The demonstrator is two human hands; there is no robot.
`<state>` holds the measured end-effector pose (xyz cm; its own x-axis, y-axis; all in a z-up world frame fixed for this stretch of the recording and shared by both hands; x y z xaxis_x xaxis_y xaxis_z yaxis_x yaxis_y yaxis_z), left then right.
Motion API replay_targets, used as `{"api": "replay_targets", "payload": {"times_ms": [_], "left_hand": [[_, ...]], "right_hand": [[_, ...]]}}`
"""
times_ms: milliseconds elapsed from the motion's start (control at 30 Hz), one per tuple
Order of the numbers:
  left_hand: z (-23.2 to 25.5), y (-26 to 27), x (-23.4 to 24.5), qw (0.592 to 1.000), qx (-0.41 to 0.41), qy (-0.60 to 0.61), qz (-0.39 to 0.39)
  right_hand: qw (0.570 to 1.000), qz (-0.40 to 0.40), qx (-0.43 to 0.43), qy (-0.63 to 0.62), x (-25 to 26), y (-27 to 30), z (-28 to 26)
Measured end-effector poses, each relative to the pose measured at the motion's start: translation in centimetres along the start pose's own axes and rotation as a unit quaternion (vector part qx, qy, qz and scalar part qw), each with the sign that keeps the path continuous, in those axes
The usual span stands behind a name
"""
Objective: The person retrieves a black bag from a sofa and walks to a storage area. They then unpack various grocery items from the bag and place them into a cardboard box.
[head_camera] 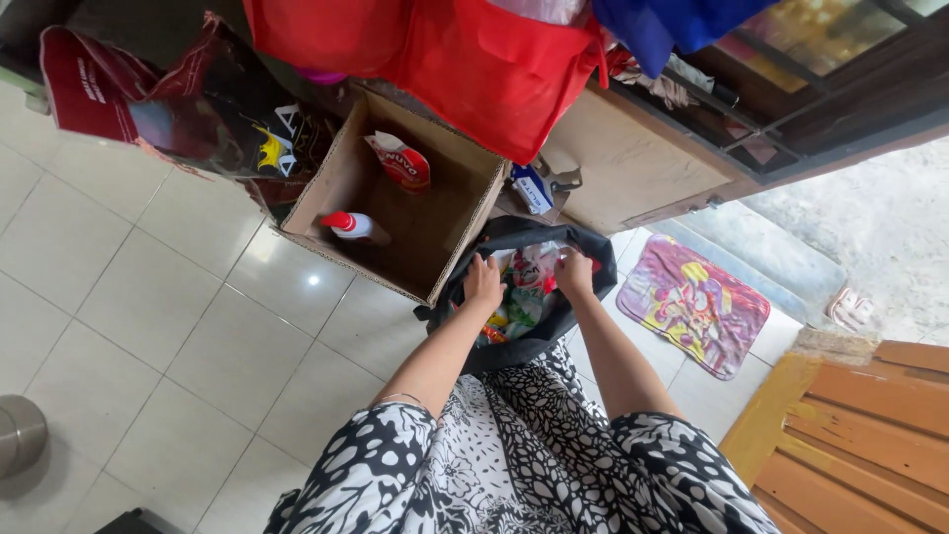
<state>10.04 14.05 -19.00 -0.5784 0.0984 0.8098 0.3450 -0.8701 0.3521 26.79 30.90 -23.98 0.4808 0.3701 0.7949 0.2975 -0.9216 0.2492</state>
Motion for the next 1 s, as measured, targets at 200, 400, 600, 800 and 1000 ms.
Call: {"api": "replay_targets", "payload": {"times_ms": [200, 400, 600, 800, 1000], "left_hand": [[-0.4, -0.3, 0.8, 0.999, -0.016, 0.049, 0.011], [-0.9, -1.5, -2.3, 0.987, -0.1, 0.12, 0.04], [2.3, -0.7, 2.3, 0.953, -0.173, 0.247, 0.035], [7.3, 1.0, 10.0, 0.824, -0.217, 0.523, 0.023], [8.4, 8.4, 25.0, 0.699, -0.33, 0.497, 0.394]], "right_hand": [[0.999, -0.036, 0.026, -0.016, 1.0, 1.3, -2.4], [0.995, -0.056, -0.022, -0.078, 8.3, 1.5, -4.2], [0.951, -0.201, -0.003, -0.234, 20.2, 3.5, -13.6], [0.928, -0.235, 0.056, -0.283, 25.4, 6.8, -21.2], [0.906, -0.202, 0.113, -0.353, 32.6, 9.6, -30.6]]}}
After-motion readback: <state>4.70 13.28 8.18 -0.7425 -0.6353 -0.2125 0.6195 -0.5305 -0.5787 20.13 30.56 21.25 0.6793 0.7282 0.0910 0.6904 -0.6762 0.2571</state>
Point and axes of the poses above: each hand's wrist, its own y-axis away from the middle knuckle, its own x-axis out of the back of the hand, z = x × y, the point moved 8 cm from there along -y, towards the middle knuckle, and after that the axes turned 15 degrees about -x, right-handed, at the moved point
